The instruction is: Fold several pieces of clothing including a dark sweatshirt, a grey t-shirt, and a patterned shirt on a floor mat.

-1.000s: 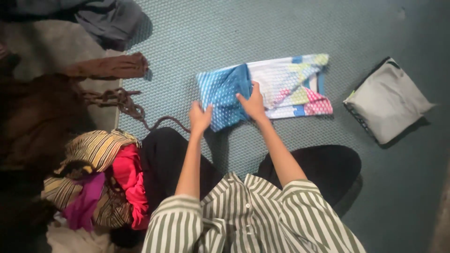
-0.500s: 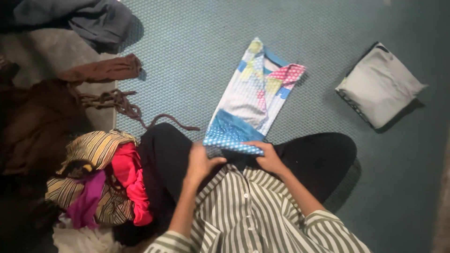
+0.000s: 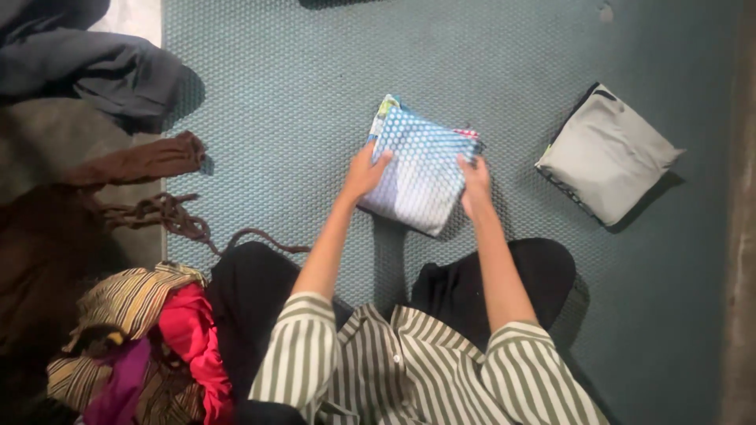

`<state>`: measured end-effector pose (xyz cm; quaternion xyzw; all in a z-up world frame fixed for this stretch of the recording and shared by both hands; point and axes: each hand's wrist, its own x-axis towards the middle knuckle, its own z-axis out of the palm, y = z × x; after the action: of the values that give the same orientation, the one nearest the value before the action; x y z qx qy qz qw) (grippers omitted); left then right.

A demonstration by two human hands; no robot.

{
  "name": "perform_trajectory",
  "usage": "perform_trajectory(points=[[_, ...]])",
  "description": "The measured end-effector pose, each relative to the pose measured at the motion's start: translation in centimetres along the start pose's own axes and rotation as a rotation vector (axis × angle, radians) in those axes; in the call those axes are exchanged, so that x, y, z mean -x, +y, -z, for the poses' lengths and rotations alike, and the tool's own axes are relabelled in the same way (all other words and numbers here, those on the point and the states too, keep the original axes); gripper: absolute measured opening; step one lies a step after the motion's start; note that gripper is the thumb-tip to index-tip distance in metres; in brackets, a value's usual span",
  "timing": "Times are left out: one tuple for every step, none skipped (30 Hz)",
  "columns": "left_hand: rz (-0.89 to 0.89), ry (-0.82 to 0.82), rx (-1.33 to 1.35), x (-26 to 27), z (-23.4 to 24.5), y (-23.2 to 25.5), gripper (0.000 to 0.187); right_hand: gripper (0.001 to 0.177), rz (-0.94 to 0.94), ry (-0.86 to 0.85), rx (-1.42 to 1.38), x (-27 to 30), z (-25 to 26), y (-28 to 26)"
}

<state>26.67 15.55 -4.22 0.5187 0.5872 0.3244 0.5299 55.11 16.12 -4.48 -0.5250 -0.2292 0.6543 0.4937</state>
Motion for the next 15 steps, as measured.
perform_trajectory(points=[[-0.089, 0.135, -0.04, -1.3, -0.6, -1.2, 0.048, 0.033, 0.054, 0.053, 0.101, -1.2, 0.7, 1.2], [-0.181, 0.268, -0.081, -2.6, -1.1, -2.4, 0.052, 0.032, 0.107, 0.108, 0.201, -2.4, 1.4, 2.4], [-0.181, 0.268, -0.08, -3.1, -1.4, -2.3, 0.052, 0.032, 0.107, 0.108, 0.202, -2.8, 1.3, 2.2], [-0.255, 0.337, -0.117, -3.6, -1.6, -2.2, 0.046, 0.032, 0.194, 0.181, 0.341, -3.2, 1.2, 2.1], [-0.321, 0.401, -0.157, -3.5, -1.9, -2.4, 0.04, 0.032, 0.27, 0.256, 0.48, -3.0, 1.2, 2.4], [-0.312, 0.395, -0.158, -3.3, -1.7, -0.9, 0.04, 0.032, 0.26, 0.26, 0.481, -3.2, 1.5, 2.4], [-0.271, 0.402, -0.091, -3.5, -1.2, 0.8, 0.038, 0.031, 0.38, 0.277, 0.528, -3.9, 1.5, 2.3], [-0.229, 0.408, -0.024, -3.7, -0.7, 2.6, 0.036, 0.03, 0.501, 0.293, 0.574, -4.5, 1.4, 2.1], [-0.22, 0.403, -0.022, -3.7, -0.9, 2.1, 0.036, 0.03, 0.491, 0.297, 0.579, -4.1, 1.3, 1.7], [-0.118, 0.426, -0.038, -3.7, -1.1, 1.7, 0.031, 0.031, 0.474, 0.309, 0.641, -3.7, 1.1, 1.2], [-0.026, 0.451, -0.056, -4.2, -1.1, 1.5, 0.027, 0.032, 0.466, 0.32, 0.699, -3.8, 0.7, 0.5], [-0.026, 0.448, -0.056, -4.4, -1.2, 0.7, 0.027, 0.032, 0.465, 0.323, 0.699, -3.5, 0.4, 0.2], [-0.026, 0.477, -0.111, -4.9, -1.1, 0.0, 0.023, 0.036, 0.445, 0.349, 0.757, -3.6, -0.1, -0.3], [-0.026, 0.506, -0.165, -5.4, -1.0, -0.8, 0.02, 0.04, 0.425, 0.376, 0.815, -3.7, -0.6, -0.8], [-0.023, 0.503, -0.166, -5.1, -0.9, -0.4, 0.02, 0.04, 0.419, 0.378, 0.815, -3.5, -0.4, -0.6]])
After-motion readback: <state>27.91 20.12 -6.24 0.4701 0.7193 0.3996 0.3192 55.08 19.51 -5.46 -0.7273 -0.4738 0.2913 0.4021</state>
